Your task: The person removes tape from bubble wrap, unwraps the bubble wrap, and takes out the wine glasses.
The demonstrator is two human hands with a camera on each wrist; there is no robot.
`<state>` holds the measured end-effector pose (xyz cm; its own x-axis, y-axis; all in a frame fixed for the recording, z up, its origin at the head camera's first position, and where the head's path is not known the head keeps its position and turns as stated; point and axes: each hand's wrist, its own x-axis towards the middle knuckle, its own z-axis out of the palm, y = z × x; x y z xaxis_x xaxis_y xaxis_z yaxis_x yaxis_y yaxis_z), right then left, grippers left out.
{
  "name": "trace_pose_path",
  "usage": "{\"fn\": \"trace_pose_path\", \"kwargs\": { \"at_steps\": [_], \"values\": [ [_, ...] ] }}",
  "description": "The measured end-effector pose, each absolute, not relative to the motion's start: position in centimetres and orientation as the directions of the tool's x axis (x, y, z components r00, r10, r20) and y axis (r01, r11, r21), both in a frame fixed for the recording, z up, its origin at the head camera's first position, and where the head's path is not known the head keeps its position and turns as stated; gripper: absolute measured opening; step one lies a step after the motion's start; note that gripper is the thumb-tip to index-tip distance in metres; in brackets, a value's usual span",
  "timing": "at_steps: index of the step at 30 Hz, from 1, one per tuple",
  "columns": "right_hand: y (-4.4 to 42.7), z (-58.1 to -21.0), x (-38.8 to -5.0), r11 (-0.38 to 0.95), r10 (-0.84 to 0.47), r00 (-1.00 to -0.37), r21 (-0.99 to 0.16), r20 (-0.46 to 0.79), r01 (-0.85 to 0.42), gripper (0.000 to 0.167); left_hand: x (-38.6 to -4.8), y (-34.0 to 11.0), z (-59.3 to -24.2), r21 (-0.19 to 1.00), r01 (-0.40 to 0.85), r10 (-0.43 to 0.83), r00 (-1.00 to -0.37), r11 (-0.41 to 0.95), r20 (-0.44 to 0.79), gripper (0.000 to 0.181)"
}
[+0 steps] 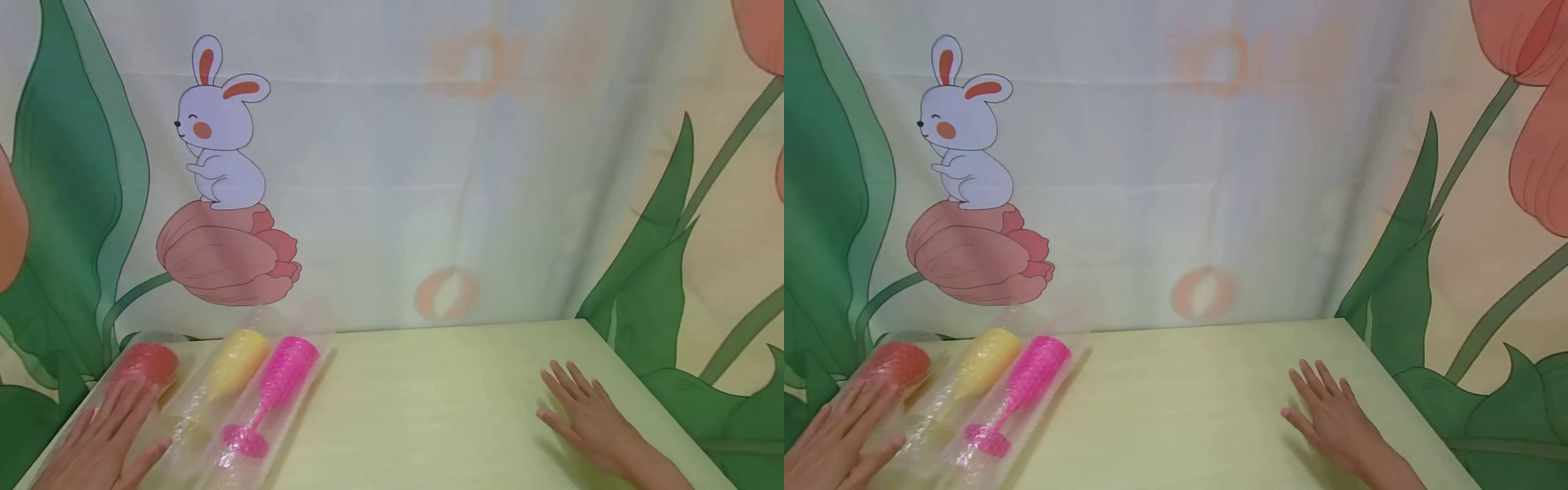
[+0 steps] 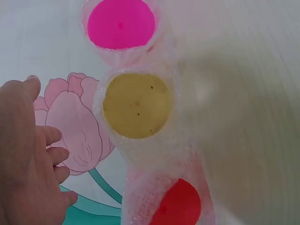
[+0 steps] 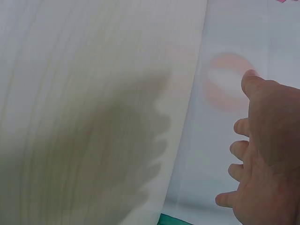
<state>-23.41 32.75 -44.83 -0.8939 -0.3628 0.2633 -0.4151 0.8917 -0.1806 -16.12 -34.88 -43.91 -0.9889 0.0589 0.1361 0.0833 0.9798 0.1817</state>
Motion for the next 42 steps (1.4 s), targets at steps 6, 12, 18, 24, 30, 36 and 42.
{"fn": "trace_pose_path", "kwargs": {
  "at_steps": [6, 12, 18, 24, 30, 36, 42],
  "values": [
    [31.6, -45.1, -23.2, 0.89, -0.377, -0.887, -0.162, 0.268, -0.427, 0.068, -15.9, -33.8, -43.1, 0.143, 0.038, 0.027, -0.996, 0.989, 0.081, 0.099],
    [30.6, -45.4, -22.9, 0.889, -0.375, -0.883, -0.161, 0.282, -0.429, 0.068, -16.3, -32.4, -42.3, 0.192, 0.074, 0.058, -0.994, 0.979, 0.091, 0.093],
    [29.2, -45.4, -22.8, 0.873, -0.389, -0.874, -0.187, 0.291, -0.45, 0.067, -16.6, -31.1, -41.6, 0.202, 0.128, 0.104, -0.987, 0.971, 0.126, 0.083],
    [27.2, -45.4, -22.8, 0.845, -0.417, -0.859, -0.22, 0.298, -0.487, 0.068, -16.8, -29.4, -41.3, 0.207, 0.116, 0.098, -0.991, 0.972, 0.095, 0.084],
    [24.7, -45.8, -22.7, 0.814, -0.471, -0.833, -0.22, 0.291, -0.537, 0.067, -16.5, -28.8, -41.2, 0.235, 0.103, 0.083, -0.992, 0.966, 0.094, 0.089],
    [22.1, -45.7, -22.4, 0.773, -0.505, -0.842, -0.334, 0.19, -0.539, 0.07, -16.5, -27.8, -41.2, 0.287, 0.113, 0.083, -0.99, 0.951, 0.115, 0.09],
    [18.7, -46.0, -22.0, 0.725, -0.571, -0.805, -0.361, 0.162, -0.587, 0.073, -16.3, -26.6, -41.1, 0.316, 0.111, 0.086, -0.992, 0.942, 0.093, 0.084]
  ]
}}
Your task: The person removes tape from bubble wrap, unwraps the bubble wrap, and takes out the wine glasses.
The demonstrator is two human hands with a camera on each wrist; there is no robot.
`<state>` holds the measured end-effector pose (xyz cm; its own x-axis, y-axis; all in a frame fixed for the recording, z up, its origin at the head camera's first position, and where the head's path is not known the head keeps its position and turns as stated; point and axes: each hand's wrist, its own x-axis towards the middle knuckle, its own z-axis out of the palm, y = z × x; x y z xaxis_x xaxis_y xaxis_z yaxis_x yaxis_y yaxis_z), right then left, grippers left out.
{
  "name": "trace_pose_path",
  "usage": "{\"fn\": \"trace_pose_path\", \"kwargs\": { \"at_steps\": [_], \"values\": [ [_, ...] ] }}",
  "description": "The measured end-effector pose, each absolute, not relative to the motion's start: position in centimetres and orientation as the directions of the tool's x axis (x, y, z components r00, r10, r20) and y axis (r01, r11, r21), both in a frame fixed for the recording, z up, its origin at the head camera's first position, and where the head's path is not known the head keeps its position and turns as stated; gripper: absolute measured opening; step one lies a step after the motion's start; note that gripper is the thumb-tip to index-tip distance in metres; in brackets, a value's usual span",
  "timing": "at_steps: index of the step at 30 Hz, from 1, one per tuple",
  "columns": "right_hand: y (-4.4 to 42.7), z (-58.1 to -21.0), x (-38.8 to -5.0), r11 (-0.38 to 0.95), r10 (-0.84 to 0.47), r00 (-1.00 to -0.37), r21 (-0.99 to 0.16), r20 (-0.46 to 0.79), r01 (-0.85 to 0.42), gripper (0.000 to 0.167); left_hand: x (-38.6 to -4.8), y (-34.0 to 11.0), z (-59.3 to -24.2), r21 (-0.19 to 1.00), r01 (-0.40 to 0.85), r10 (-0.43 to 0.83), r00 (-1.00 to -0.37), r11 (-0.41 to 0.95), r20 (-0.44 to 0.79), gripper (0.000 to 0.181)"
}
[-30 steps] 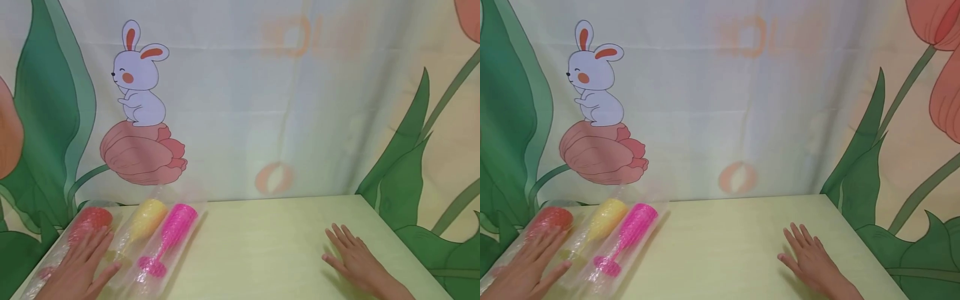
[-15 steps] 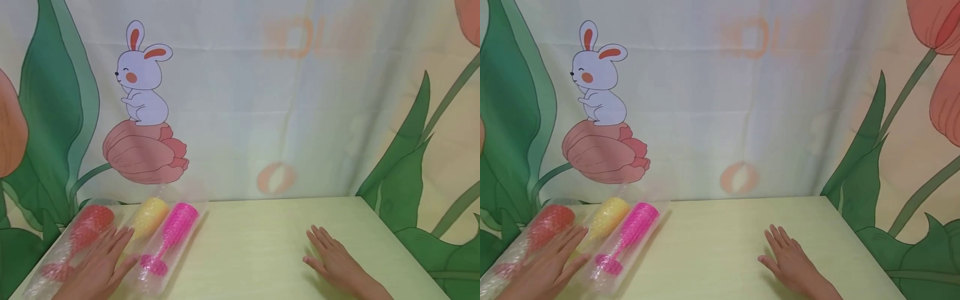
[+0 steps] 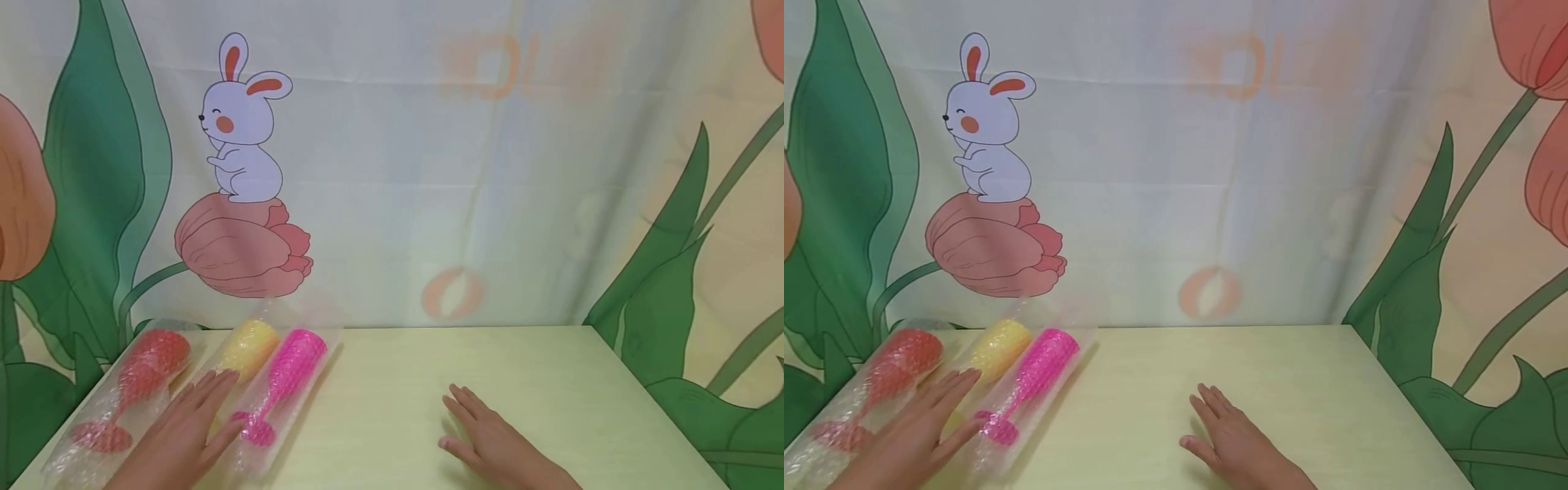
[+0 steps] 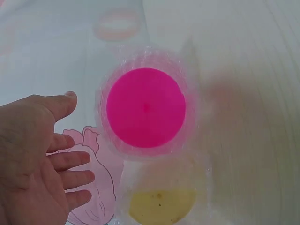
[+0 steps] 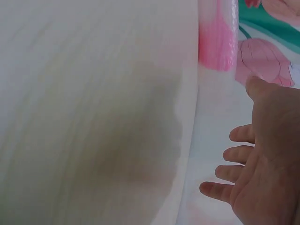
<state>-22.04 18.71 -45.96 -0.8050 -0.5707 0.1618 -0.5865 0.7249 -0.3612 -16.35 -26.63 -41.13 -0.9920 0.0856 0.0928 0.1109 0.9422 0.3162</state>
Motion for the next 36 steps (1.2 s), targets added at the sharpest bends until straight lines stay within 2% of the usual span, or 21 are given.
{"fn": "trace_pose_path", "kwargs": {
  "at_steps": [8, 15, 25, 31, 36],
  "values": [
    [13.7, -46.5, -21.9, 0.671, -0.64, -0.757, -0.386, 0.128, -0.633, 0.072, -16.9, -24.5, -41.1, 0.4, 0.107, 0.108, -0.994, 0.91, 0.021, 0.085],
    [10.0, -46.6, -21.8, 0.64, -0.655, -0.744, -0.427, 0.134, -0.639, 0.067, -17.1, -23.4, -41.9, 0.331, 0.133, 0.117, -0.991, 0.934, 0.068, 0.079],
    [5.9, -46.9, -22.2, 0.602, -0.671, -0.725, -0.457, 0.156, -0.655, 0.059, -17.9, -23.0, -42.0, 0.353, -0.027, -0.009, -0.999, 0.935, -0.052, 0.092],
    [4.4, -46.7, -22.2, 0.587, -0.694, -0.71, -0.475, 0.123, -0.656, 0.058, -18.1, -22.6, -42.3, 0.378, -0.028, -0.019, -0.999, 0.925, -0.026, 0.088],
    [3.8, -46.1, -22.4, 0.586, -0.693, -0.717, -0.519, 0.077, -0.622, 0.059, -18.1, -21.7, -42.4, 0.457, -0.071, -0.04, -0.996, 0.887, -0.078, 0.095]
  ]
}}
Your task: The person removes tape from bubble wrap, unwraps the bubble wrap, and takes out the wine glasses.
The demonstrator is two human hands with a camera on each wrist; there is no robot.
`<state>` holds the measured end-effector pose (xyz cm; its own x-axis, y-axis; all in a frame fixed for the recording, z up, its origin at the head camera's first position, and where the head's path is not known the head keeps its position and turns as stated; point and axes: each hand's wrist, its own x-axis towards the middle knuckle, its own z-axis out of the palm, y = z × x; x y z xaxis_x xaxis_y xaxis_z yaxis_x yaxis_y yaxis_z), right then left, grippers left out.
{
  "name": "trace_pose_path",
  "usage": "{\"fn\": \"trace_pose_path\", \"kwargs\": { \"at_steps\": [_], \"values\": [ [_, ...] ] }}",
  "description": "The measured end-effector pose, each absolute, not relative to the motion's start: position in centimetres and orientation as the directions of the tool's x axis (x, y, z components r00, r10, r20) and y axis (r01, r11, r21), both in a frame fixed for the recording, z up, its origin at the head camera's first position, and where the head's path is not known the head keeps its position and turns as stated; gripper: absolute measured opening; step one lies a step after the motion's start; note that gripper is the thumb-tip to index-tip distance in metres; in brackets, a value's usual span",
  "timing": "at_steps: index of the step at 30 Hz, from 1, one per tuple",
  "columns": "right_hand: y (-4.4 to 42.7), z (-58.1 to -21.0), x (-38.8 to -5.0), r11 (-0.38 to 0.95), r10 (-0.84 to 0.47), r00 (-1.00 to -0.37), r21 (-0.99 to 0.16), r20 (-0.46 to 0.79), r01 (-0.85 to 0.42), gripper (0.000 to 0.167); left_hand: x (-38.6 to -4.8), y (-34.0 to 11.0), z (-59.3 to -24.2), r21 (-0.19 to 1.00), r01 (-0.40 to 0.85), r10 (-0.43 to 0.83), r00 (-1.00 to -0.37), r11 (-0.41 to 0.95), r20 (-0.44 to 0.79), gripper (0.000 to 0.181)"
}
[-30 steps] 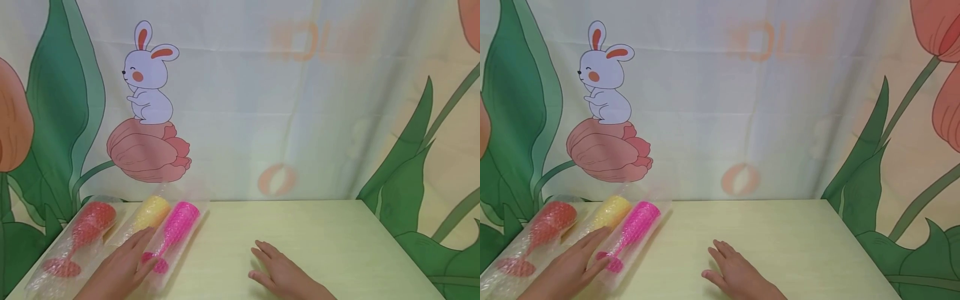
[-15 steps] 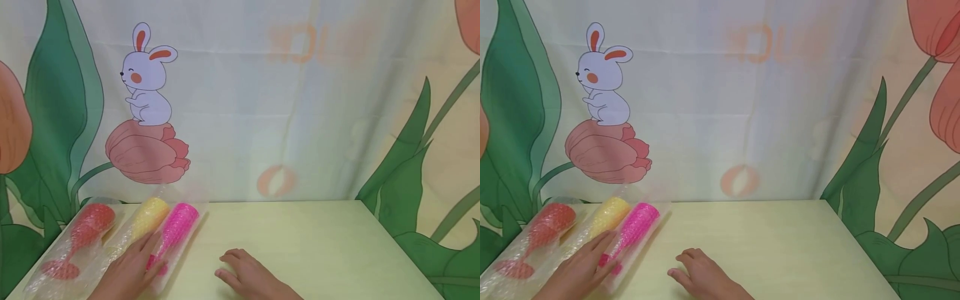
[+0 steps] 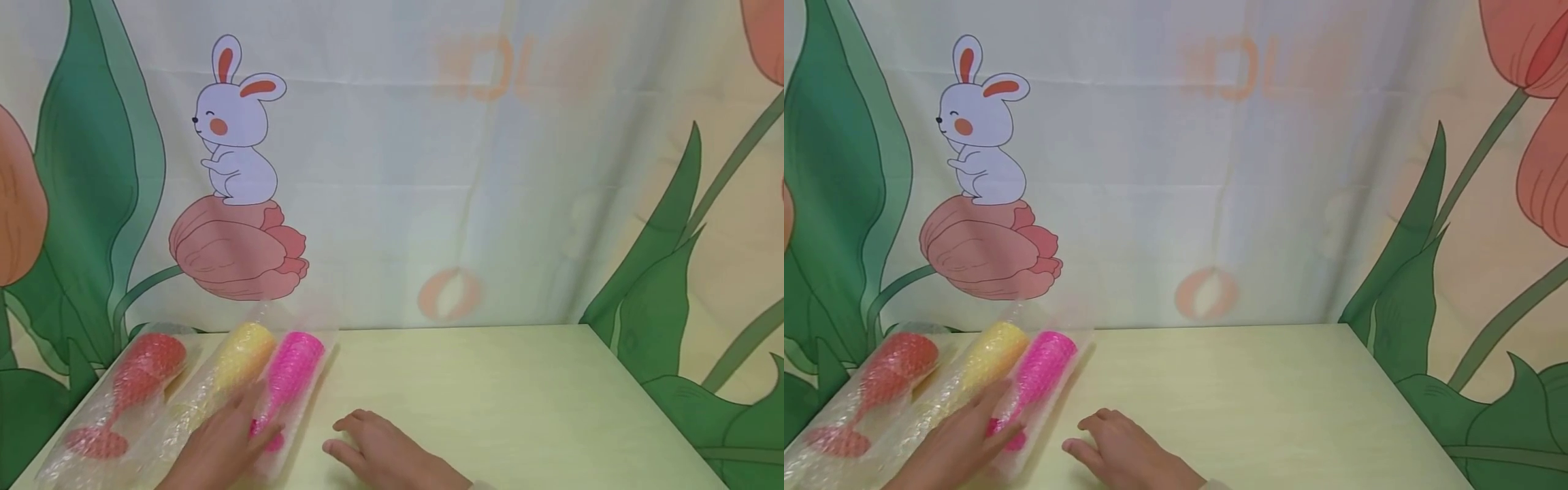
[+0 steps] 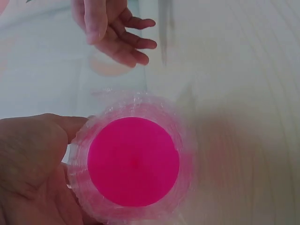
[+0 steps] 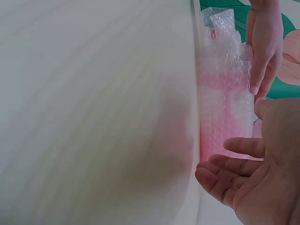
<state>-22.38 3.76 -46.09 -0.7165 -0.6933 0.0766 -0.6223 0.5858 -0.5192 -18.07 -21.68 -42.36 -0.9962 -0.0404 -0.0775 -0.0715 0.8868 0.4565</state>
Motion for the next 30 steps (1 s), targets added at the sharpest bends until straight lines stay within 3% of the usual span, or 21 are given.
{"fn": "trace_pose_path", "kwargs": {
  "at_steps": [6, 13, 20, 30],
  "values": [
    [3.1, -45.6, -22.8, 0.558, -0.658, -0.752, -0.643, 0.042, -0.525, 0.054, -18.3, -20.2, -42.2, 0.536, -0.166, -0.089, -0.982, 0.827, -0.168, 0.101],
    [2.4, -45.4, -23.0, 0.479, -0.569, -0.817, -0.769, 0.095, -0.423, 0.058, -18.7, -18.6, -42.1, 0.584, -0.275, -0.123, -0.95, 0.764, -0.287, 0.109],
    [1.6, -45.1, -22.8, 0.402, -0.484, -0.872, -0.864, 0.079, -0.302, 0.06, -18.4, -17.1, -42.4, 0.61, -0.231, -0.085, -0.962, 0.758, -0.259, 0.117],
    [1.5, -44.9, -22.7, 0.411, -0.445, -0.892, -0.868, 0.076, -0.279, 0.058, -18.1, -15.8, -42.7, 0.619, -0.215, -0.096, -0.971, 0.755, -0.22, 0.113]
  ]
}}
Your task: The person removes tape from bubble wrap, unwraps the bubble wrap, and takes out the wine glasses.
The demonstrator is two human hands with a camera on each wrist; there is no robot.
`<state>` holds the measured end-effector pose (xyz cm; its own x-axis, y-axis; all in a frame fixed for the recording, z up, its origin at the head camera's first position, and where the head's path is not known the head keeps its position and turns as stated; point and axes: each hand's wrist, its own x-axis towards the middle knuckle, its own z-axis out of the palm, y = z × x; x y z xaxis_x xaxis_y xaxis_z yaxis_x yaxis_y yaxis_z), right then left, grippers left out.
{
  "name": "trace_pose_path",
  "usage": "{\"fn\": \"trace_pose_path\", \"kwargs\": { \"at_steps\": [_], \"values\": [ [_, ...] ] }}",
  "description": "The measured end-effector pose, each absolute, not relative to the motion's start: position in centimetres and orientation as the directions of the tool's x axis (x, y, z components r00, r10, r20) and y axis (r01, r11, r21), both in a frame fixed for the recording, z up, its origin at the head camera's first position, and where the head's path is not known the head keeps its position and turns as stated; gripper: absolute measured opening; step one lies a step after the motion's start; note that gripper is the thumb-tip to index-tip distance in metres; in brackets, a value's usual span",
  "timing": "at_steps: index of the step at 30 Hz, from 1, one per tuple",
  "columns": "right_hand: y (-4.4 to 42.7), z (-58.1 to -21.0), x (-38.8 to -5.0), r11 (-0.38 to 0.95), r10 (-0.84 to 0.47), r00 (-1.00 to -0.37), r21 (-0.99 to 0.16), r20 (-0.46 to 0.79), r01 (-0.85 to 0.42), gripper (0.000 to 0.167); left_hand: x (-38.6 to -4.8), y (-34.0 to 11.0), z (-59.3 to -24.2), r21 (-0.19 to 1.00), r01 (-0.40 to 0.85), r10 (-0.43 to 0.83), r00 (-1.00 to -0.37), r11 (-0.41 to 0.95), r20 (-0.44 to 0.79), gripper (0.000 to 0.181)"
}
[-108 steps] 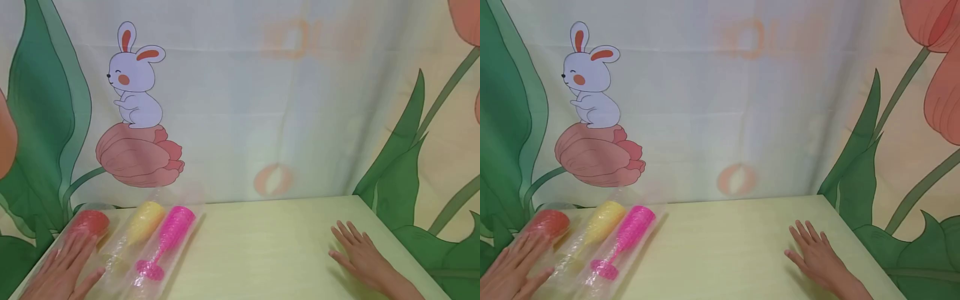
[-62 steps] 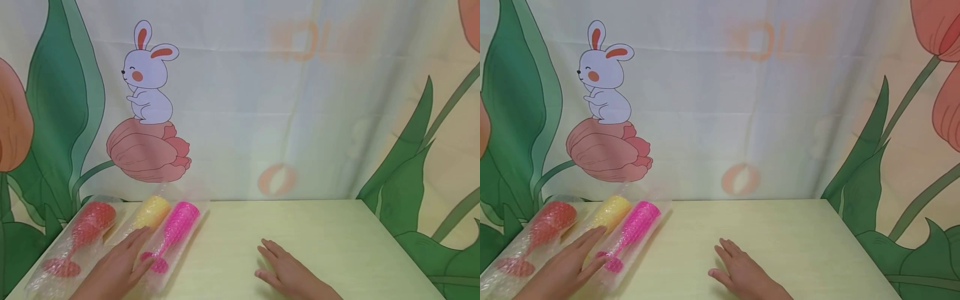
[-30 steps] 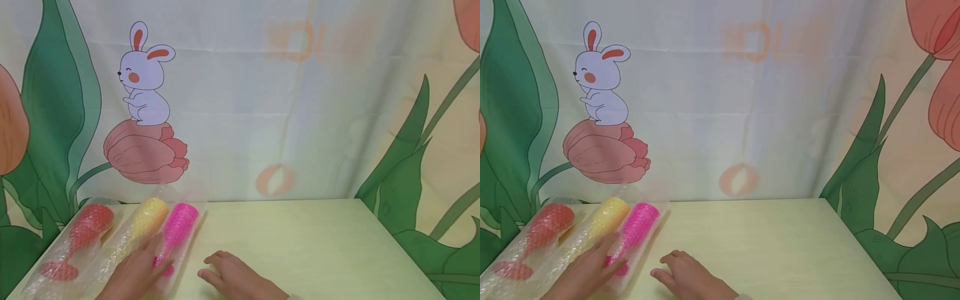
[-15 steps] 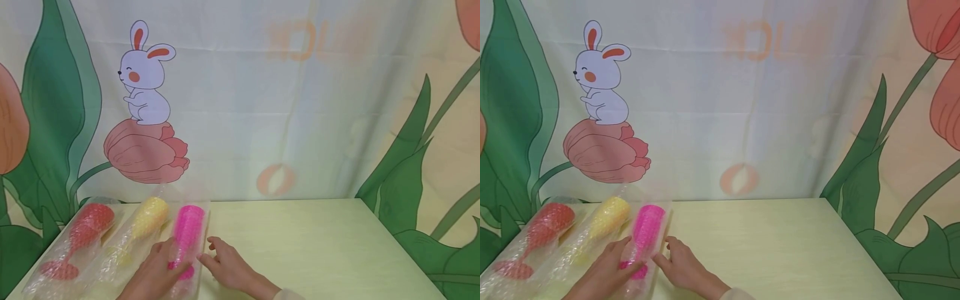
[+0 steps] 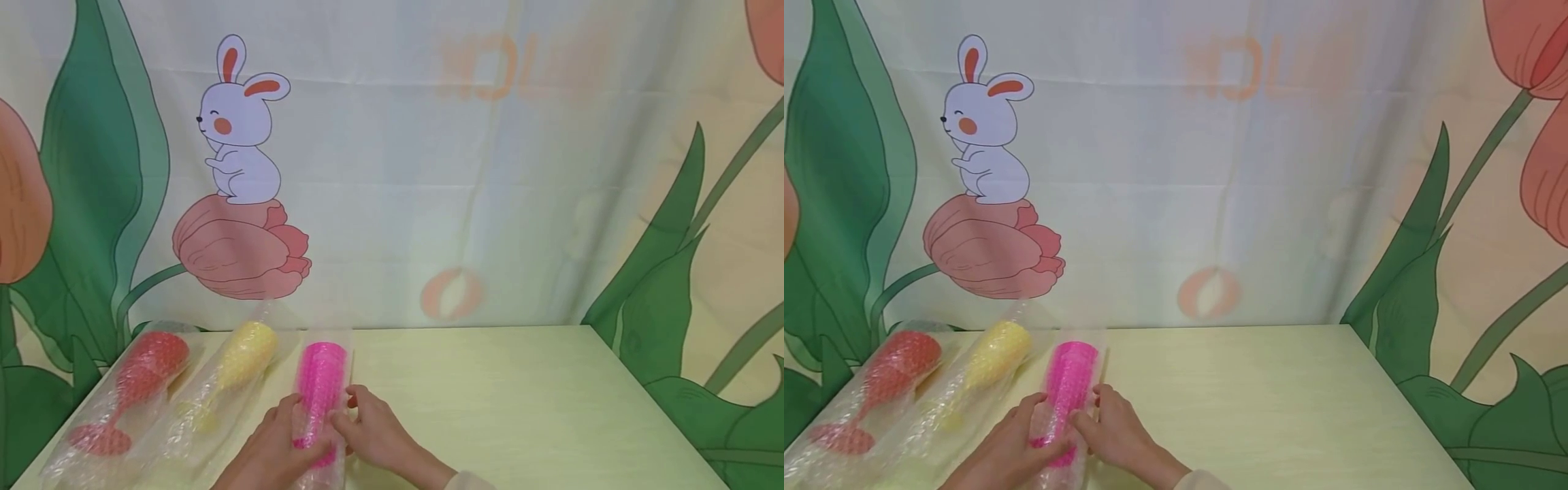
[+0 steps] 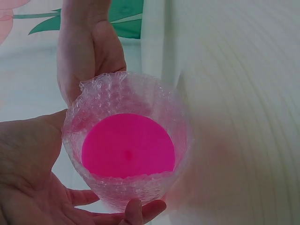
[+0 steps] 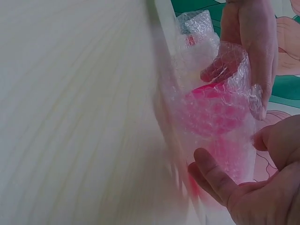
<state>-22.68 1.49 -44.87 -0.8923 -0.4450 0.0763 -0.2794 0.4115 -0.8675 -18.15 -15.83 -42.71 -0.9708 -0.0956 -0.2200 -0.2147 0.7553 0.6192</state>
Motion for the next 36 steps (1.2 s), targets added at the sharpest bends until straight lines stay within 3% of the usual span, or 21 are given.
{"fn": "trace_pose_path", "kwargs": {
  "at_steps": [6, 13, 30, 36],
  "values": [
    [2.0, -44.7, -22.5, 0.44, -0.444, -0.892, -0.845, 0.09, -0.304, 0.052, -17.9, -15.9, -43.0, 0.685, -0.143, -0.04, -0.986, 0.714, -0.164, 0.106],
    [2.8, -44.2, -22.4, 0.485, -0.454, -0.886, -0.81, 0.09, -0.331, 0.059, -17.1, -15.8, -43.1, 0.732, -0.05, 0.034, -0.995, 0.68, -0.099, 0.109],
    [5.6, -43.9, -22.5, 0.483, -0.486, -0.872, -0.815, 0.053, -0.319, 0.06, -17.2, -13.2, -42.1, 0.615, -0.123, -0.048, -0.989, 0.779, -0.137, 0.107],
    [6.7, -44.0, -22.5, 0.513, -0.464, -0.886, -0.818, -0.007, -0.262, 0.063, -17.9, -12.2, -42.3, 0.687, -0.111, -0.049, -0.993, 0.718, -0.109, 0.089]
  ]
}}
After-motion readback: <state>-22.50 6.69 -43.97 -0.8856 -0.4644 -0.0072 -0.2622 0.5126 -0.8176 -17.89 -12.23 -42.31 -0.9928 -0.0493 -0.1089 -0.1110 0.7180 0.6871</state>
